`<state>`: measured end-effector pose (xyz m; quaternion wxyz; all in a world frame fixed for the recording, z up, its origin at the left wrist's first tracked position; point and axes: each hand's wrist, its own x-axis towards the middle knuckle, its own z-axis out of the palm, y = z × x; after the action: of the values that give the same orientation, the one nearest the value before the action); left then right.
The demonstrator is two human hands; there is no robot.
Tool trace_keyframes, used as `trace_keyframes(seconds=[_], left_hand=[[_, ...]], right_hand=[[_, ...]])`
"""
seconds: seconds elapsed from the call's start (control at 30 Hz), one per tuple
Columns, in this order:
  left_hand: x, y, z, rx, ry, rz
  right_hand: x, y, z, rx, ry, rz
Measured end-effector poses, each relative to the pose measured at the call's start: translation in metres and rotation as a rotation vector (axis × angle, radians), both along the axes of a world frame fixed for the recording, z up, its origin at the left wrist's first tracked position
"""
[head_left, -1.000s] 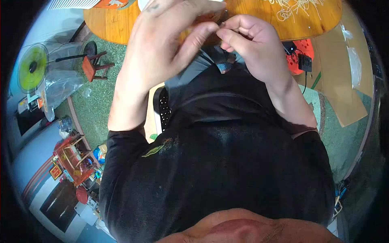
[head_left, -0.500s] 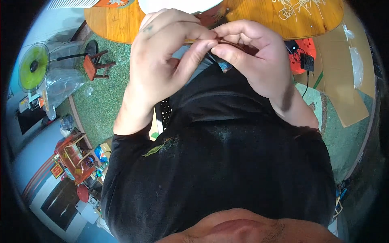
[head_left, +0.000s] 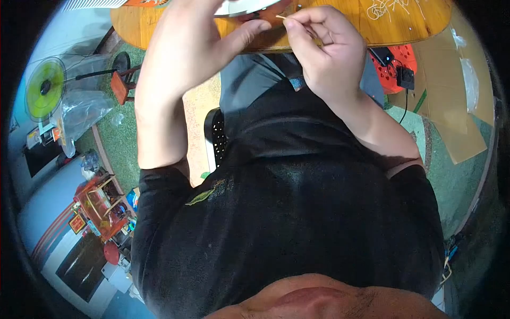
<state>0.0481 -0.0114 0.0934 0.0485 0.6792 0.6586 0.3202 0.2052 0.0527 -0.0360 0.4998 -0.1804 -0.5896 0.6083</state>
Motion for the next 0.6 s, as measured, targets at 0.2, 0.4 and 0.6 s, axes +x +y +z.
trace_keyframes(seconds=[0.2, 0.4, 0.6], left_hand=[[-0.007, 0.008, 0.001, -0.251, 0.037, -0.116], [0.004, 0.011, -0.001, -0.313, -0.046, -0.078], [0.009, 0.014, -0.001, -0.332, -0.067, -0.040]], right_hand=[[-0.004, -0.003, 0.036, 0.324, -0.191, -0.283], [-0.006, -0.006, 0.024, 0.103, -0.060, -0.247], [-0.025, 0.009, -0.005, 0.207, 0.248, -0.242]])
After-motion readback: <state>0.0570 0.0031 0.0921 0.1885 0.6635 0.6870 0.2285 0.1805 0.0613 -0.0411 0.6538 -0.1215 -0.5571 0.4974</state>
